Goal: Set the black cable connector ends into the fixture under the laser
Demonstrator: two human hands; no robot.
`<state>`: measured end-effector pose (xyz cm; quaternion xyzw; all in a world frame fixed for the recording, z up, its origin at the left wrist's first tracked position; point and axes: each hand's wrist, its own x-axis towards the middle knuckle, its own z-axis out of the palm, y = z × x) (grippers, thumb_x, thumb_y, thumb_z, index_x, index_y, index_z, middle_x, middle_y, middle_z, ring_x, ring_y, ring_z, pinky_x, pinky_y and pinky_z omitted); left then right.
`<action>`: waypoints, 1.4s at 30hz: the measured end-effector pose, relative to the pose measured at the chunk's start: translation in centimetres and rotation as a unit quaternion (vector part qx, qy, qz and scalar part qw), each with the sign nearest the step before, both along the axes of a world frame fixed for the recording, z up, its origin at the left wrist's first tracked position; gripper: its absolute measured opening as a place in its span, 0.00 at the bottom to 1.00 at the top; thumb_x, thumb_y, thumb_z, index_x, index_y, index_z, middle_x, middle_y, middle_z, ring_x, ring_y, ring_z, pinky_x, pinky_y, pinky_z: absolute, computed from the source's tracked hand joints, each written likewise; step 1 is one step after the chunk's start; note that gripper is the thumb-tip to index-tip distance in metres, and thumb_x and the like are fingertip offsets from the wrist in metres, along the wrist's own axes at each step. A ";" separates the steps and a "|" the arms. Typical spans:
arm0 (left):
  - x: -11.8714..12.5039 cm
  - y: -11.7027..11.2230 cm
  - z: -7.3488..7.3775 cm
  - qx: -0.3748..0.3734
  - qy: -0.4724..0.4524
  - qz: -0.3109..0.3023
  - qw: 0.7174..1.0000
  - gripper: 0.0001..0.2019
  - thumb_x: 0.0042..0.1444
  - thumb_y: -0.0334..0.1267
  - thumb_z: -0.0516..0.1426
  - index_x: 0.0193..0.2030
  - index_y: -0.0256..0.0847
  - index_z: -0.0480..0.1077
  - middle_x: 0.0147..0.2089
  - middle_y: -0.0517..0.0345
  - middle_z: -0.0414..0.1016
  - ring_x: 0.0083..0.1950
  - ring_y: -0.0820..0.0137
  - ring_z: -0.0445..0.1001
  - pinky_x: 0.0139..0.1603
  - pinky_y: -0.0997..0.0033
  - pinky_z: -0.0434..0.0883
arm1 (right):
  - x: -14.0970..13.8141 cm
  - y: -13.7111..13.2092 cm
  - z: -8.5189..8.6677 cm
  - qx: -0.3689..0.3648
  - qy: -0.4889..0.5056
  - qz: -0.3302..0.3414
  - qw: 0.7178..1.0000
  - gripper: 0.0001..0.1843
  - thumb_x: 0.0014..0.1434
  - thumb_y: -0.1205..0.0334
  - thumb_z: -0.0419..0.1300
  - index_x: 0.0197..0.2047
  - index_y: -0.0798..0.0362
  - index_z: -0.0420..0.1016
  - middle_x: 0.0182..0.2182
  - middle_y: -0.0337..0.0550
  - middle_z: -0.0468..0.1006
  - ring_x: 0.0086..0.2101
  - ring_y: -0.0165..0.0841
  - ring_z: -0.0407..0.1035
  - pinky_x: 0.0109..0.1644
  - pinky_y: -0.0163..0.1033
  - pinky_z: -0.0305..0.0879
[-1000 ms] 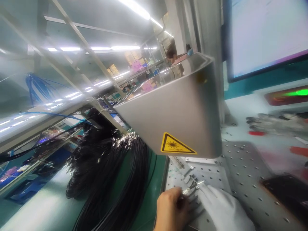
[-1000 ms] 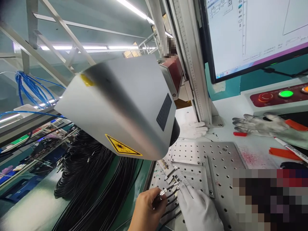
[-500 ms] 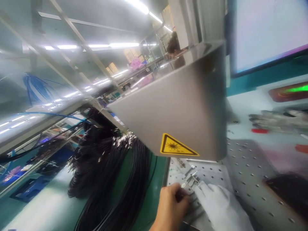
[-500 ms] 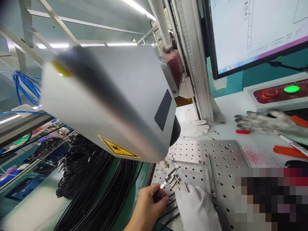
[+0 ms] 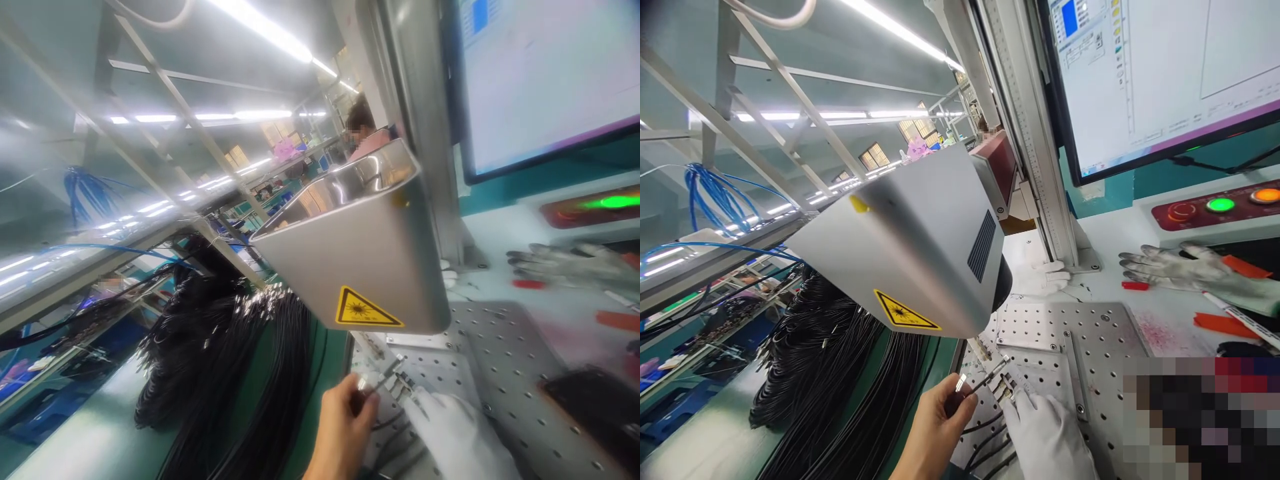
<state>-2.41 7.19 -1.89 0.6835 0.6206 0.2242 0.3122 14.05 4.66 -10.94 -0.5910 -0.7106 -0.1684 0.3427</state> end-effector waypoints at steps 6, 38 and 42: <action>-0.5 -0.8 -1.9 0.182 0.155 -0.053 0.970 0.10 0.61 0.32 0.53 0.30 0.42 0.72 0.30 0.60 0.67 0.30 0.74 0.67 0.33 0.75 0.59 | -0.2 0.1 -0.4 0.003 0.005 0.010 1.000 0.14 0.47 0.76 0.61 0.30 0.45 0.77 0.26 0.33 0.75 0.25 0.30 0.65 0.30 0.36 0.59; 0.5 -0.8 -2.0 0.089 0.227 -0.100 0.965 0.12 0.57 0.29 0.51 0.24 0.42 0.54 0.32 0.57 0.71 0.32 0.72 0.70 0.32 0.75 0.59 | 0.1 0.3 1.0 -0.018 -0.043 0.000 0.999 0.19 0.48 0.76 0.60 0.39 0.44 0.80 0.27 0.34 0.76 0.23 0.29 0.65 0.26 0.36 0.60; 0.5 -0.6 -2.4 0.094 0.195 -0.079 0.973 0.13 0.57 0.30 0.50 0.24 0.42 0.52 0.30 0.57 0.68 0.31 0.72 0.68 0.31 0.74 0.58 | -0.7 0.4 -0.2 -0.063 -0.011 -0.028 0.998 0.12 0.50 0.71 0.62 0.36 0.46 0.79 0.20 0.39 0.67 0.23 0.32 0.65 0.27 0.36 0.57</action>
